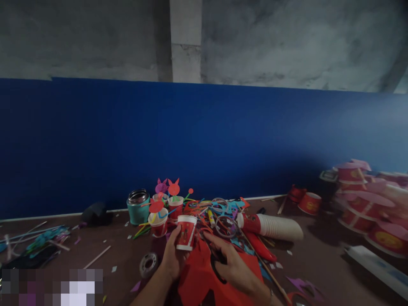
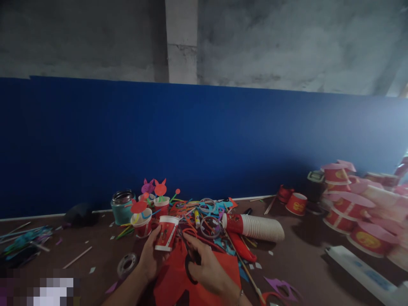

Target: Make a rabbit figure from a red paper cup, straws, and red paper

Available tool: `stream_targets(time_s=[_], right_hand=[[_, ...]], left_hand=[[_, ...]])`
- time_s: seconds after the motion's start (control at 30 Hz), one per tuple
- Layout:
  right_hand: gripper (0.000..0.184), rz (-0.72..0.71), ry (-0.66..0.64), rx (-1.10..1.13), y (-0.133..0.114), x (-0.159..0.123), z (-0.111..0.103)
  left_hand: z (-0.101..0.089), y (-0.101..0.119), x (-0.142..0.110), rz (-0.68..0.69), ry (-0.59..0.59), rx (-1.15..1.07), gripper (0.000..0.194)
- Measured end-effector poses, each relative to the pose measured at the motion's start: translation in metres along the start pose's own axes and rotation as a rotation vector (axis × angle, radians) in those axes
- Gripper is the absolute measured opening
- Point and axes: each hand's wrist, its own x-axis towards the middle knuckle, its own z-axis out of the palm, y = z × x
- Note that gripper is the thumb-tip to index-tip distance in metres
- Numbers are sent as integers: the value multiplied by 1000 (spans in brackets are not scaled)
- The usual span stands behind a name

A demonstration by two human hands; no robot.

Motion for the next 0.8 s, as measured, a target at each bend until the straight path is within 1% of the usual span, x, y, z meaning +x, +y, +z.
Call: stream_targets(time_s=[0.1,0.17,0.27,0.37,0.5,0.63,0.8], right_hand=[[67,53,-11,58,-9,1,1],[67,62,10,19,-13,2,1],[67,24,71,-146,-14,3,-3],[66,-26,101,-317,-13,2,-8],[69,-67,107,-512,-15,0,-13],[75,-154,112,-647,-16,-2,-14],[77,-148,76,-788,-15,-1,-15]], left_hand=[[1,0,-1,-12,14,10,13],[1,1,-2,-3,28,9,11],[1,1,-2,-6,25,17,10],[1,0,-2,-11,22,29,11],[-1,-1,-1,9,-3,37,9],[-2,-1,2,3,-58,65,12],[-2,0,1,2,-53,86,14]])
